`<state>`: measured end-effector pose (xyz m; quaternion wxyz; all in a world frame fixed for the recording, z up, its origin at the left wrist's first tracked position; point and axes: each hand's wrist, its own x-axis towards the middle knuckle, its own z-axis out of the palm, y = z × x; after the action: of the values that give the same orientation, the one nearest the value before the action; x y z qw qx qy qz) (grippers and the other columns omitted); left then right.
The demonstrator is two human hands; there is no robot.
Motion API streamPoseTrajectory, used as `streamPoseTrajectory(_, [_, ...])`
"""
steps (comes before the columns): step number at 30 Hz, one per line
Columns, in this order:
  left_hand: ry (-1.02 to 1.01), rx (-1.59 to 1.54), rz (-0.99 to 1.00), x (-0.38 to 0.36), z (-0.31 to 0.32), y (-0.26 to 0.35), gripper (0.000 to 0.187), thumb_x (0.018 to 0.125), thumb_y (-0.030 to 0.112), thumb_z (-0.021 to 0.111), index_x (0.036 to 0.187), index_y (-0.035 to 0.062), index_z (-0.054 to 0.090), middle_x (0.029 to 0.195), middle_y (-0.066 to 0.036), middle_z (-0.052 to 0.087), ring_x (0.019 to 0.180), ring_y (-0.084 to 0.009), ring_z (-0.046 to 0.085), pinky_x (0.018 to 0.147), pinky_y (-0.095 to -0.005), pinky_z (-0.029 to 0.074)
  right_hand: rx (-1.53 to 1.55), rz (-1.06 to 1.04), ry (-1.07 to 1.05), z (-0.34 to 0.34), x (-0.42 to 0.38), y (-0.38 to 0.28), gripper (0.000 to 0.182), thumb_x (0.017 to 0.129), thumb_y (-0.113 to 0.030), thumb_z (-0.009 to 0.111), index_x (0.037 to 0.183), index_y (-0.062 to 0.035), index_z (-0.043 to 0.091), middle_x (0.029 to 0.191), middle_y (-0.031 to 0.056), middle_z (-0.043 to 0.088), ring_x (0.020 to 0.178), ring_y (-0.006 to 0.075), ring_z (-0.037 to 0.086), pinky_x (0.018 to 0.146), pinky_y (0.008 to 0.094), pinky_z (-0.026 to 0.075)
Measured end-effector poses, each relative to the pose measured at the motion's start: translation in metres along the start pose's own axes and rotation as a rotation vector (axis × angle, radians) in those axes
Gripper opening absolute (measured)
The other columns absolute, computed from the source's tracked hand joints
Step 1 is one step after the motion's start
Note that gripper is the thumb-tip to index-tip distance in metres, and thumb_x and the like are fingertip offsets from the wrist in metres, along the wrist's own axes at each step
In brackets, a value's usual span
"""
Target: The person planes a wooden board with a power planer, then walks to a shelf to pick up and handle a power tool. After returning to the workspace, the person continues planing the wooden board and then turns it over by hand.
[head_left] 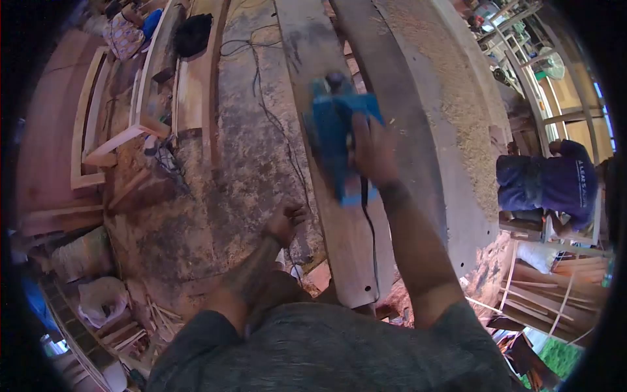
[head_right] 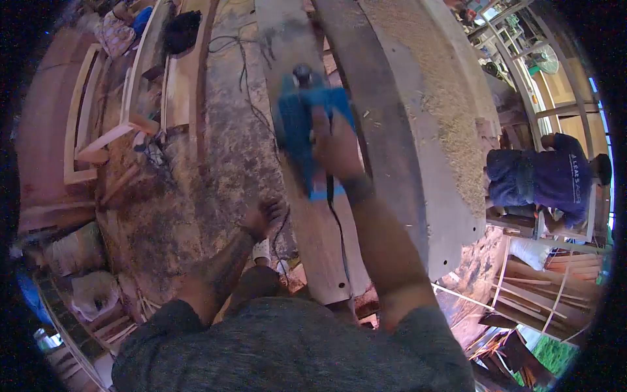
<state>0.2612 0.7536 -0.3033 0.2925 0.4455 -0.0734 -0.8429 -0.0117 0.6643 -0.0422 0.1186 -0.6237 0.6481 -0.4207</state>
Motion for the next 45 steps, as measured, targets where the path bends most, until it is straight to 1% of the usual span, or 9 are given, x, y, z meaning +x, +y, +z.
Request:
streamPoseTrajectory(3, [0.212, 0.112, -0.096, -0.058, -0.035, 0.015, 0.043, 0.107, 0.042, 0.046, 0.115, 0.0044, 0.065, 0.106, -0.009, 0.068, 0.086, -0.0193, 0.065, 0.080, -0.0360, 0.054, 0.279, 0.393, -0.084, 0.032, 0.091, 0.007, 0.055, 0.106, -0.052, 0.049, 0.089, -0.0014, 0.061, 0.072, 0.0117, 0.066, 0.072, 0.0273, 0.070, 0.069, 0.0418, 0.053])
streamPoseTrajectory(8, [0.293, 0.111, -0.087, -0.115, -0.129, 0.004, 0.057, 0.108, 0.053, 0.040, 0.119, 0.0025, 0.065, 0.108, -0.012, 0.071, 0.090, -0.0231, 0.067, 0.081, -0.0383, 0.055, 0.203, 0.282, -0.212, 0.081, 0.227, 0.053, 0.061, 0.103, -0.060, 0.049, 0.094, -0.0025, 0.066, 0.073, 0.0103, 0.068, 0.065, 0.0223, 0.069, 0.059, 0.0381, 0.054])
streamPoseTrajectory(11, [0.082, -0.073, -0.053, -0.130, -0.167, -0.011, 0.062, 0.108, 0.057, 0.040, 0.119, 0.0017, 0.066, 0.109, -0.013, 0.072, 0.092, -0.0240, 0.068, 0.081, -0.0388, 0.056, 0.795, 0.147, -0.469, 0.061, 0.244, 0.048, 0.070, 0.101, -0.070, 0.046, 0.096, -0.0042, 0.068, 0.079, 0.0108, 0.068, 0.070, 0.0210, 0.068, 0.062, 0.0394, 0.055])
streamPoseTrajectory(14, [0.161, -0.016, -0.061, -0.158, -0.132, -0.016, 0.062, 0.107, 0.058, 0.043, 0.121, 0.0010, 0.063, 0.109, -0.013, 0.070, 0.091, -0.0227, 0.065, 0.081, -0.0392, 0.055, 0.460, 0.071, -0.262, 0.095, 0.243, 0.079, 0.064, 0.104, -0.063, 0.046, 0.106, -0.0023, 0.068, 0.079, 0.0163, 0.072, 0.079, 0.0311, 0.072, 0.073, 0.0458, 0.057])
streamPoseTrajectory(21, [-0.035, 0.185, -0.087, -0.095, -0.044, -0.010, 0.062, 0.109, 0.054, 0.039, 0.131, 0.0006, 0.062, 0.123, -0.014, 0.068, 0.103, -0.0247, 0.064, 0.095, -0.0421, 0.052, -0.233, -0.182, -0.131, -0.010, -0.062, 0.009, 0.034, 0.101, -0.027, 0.062, 0.122, -0.0005, 0.060, 0.104, 0.0258, 0.063, 0.085, 0.0426, 0.063, 0.072, 0.0536, 0.049])
streamPoseTrajectory(26, [-0.354, -0.075, -0.251, -0.062, 0.065, 0.037, 0.069, 0.107, 0.062, 0.035, 0.123, 0.0017, 0.066, 0.101, -0.007, 0.063, 0.094, -0.0240, 0.061, 0.093, -0.0441, 0.052, 0.234, 0.640, -0.328, -0.116, -0.298, -0.100, 0.050, 0.105, -0.048, 0.048, 0.128, -0.0046, 0.055, 0.084, 0.0088, 0.062, 0.075, 0.0193, 0.061, 0.066, 0.0368, 0.049])
streamPoseTrajectory(31, [-0.333, -0.009, -0.296, -0.051, 0.099, 0.044, 0.072, 0.106, 0.067, 0.034, 0.115, 0.0039, 0.067, 0.098, -0.006, 0.062, 0.086, -0.0235, 0.056, 0.087, -0.0430, 0.051, 0.514, 0.701, -0.395, -0.140, -0.354, -0.127, 0.067, 0.101, -0.058, 0.051, 0.138, -0.0023, 0.050, 0.086, 0.0003, 0.061, 0.076, 0.0121, 0.058, 0.068, 0.0297, 0.049])
streamPoseTrajectory(41, [-0.031, 0.911, -0.308, -0.053, -0.120, 0.005, 0.053, 0.102, 0.055, 0.050, 0.112, 0.0060, 0.070, 0.101, -0.011, 0.073, 0.078, -0.0251, 0.066, 0.074, -0.0440, 0.054, 0.249, 0.440, -0.255, -0.021, -0.097, -0.070, 0.045, 0.108, -0.043, 0.048, 0.117, 0.0000, 0.058, 0.082, 0.0159, 0.066, 0.074, 0.0287, 0.067, 0.067, 0.0428, 0.050])
streamPoseTrajectory(45, [-0.042, 1.221, -0.446, -0.085, -0.222, 0.008, 0.045, 0.099, 0.049, 0.059, 0.110, 0.0068, 0.074, 0.097, -0.011, 0.075, 0.079, -0.0244, 0.069, 0.071, -0.0451, 0.056, 0.438, 0.479, -0.174, 0.025, -0.004, -0.049, 0.048, 0.108, -0.052, 0.049, 0.104, -0.0047, 0.056, 0.075, 0.0029, 0.057, 0.053, 0.0122, 0.055, 0.047, 0.0287, 0.046])
